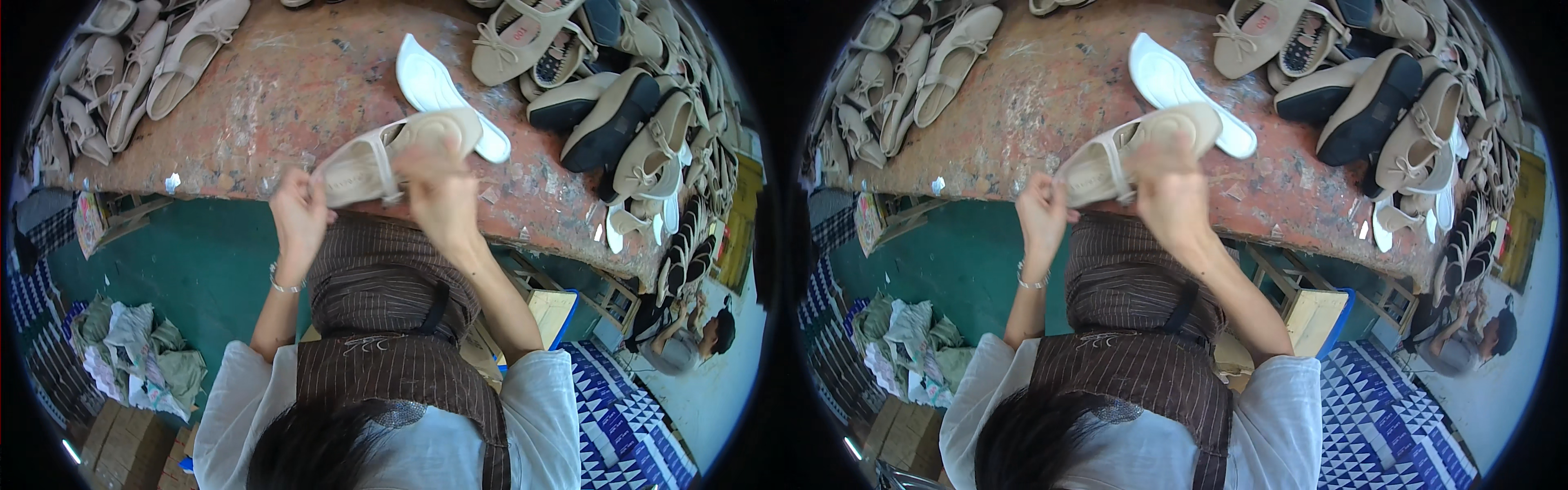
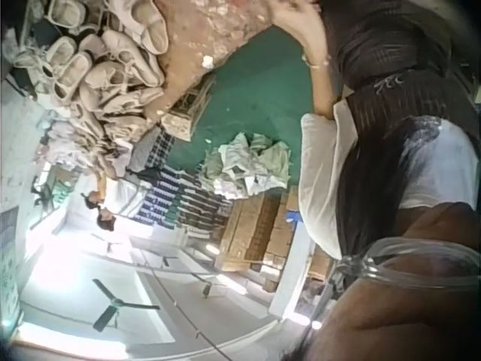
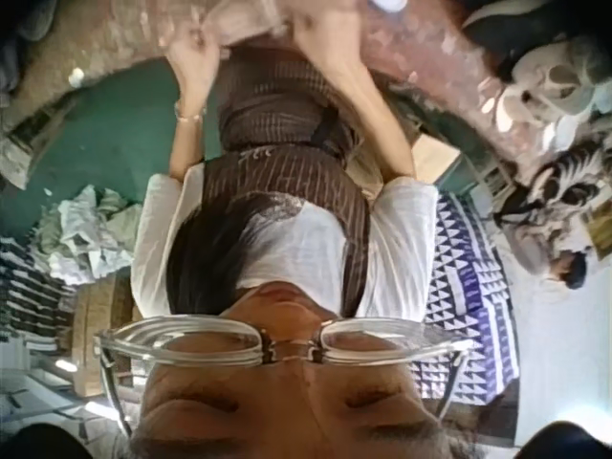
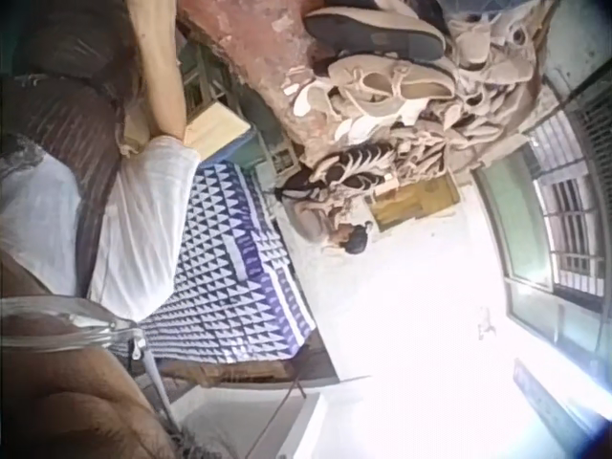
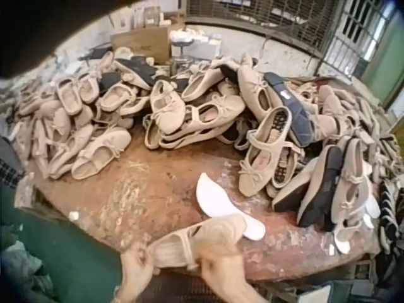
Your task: The person retrieves insoles from cardboard boxes and inserts the insoles into shoes on the workbench by hand, smoothing and pressing them into place inside each shoe.
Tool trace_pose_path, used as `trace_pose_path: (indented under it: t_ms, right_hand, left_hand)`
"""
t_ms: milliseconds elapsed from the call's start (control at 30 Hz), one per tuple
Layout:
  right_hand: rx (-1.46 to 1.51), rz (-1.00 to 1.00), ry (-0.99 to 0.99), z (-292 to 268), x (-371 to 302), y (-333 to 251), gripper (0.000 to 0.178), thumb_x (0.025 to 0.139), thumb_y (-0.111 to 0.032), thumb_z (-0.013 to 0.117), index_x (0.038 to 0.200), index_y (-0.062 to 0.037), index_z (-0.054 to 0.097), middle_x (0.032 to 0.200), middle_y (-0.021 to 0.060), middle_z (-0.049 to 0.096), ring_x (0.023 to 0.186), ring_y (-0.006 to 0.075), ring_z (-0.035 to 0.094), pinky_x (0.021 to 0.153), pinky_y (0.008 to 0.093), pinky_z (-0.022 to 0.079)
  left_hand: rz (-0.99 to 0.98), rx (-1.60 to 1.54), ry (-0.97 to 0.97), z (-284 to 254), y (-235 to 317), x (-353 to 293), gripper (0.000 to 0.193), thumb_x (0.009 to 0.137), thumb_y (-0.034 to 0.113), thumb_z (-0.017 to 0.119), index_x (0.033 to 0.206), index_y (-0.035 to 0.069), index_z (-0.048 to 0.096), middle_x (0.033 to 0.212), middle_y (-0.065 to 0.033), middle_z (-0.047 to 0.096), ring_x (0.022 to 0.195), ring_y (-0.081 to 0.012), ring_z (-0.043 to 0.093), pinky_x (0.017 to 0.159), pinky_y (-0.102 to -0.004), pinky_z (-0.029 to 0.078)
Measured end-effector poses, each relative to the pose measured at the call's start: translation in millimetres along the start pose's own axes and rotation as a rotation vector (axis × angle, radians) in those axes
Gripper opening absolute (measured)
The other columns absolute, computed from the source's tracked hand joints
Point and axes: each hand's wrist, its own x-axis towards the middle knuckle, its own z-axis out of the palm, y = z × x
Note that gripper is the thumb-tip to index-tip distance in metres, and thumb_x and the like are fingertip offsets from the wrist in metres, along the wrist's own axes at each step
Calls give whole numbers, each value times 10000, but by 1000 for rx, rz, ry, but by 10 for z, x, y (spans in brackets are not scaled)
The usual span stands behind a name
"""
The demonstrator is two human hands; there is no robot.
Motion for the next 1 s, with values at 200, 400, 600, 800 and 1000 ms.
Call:
trace_pose_path:
  t_ms: [200, 400, 600, 800, 1000]
  right_hand:
    - [-130, 277, 179, -370, 338, 82, 373, 789, -102, 761, 1137, 1, 673, 1258, 198, 613, 1065, 334, 633, 915, 401, 505]
    - [-26, 211, -143, -516, -366, -315, 285, 656, 115, 612, 911, 4, 548, 1209, 230, 533, 949, 366, 594, 786, 427, 513]
    - [-472, 96, -135, -206, -895, -114, 678, 749, -102, 655, 1383, 57, 475, 1211, 209, 623, 1183, 344, 564, 1124, 494, 328]
    - [-574, 55, -134, 195, -186, 53, 511, 760, -15, 578, 1234, 170, 530, 1276, 313, 570, 1101, 323, 656, 1160, 463, 313]
    - [-468, 5, -70, 189, -229, 33, 508, 740, 36, 603, 1245, 82, 571, 1238, 251, 626, 1194, 356, 601, 1178, 539, 233]
  left_hand:
    - [381, 582, -120, 545, 157, -774, 238, 829, 231, 741, 772, 82, 564, 566, -43, 543, 514, -281, 567, 513, -418, 438]
    - [794, 788, -311, 823, 217, -896, 630, 831, 293, 652, 1396, 75, 478, 1351, -155, 518, 1301, -353, 447, 1115, -625, 234]
    - [755, 814, -382, 932, 13, -833, 612, 886, 350, 570, 1431, 89, 474, 1432, -152, 497, 1383, -316, 401, 1144, -617, 224]
    - [763, 816, -401, 939, -66, -819, 513, 914, 299, 527, 1364, 54, 551, 1367, -173, 543, 1350, -318, 426, 1139, -612, 248]
    - [789, 922, -337, 956, -67, -826, 466, 920, 267, 512, 1339, 72, 567, 1314, -103, 592, 1332, -276, 463, 1172, -561, 240]
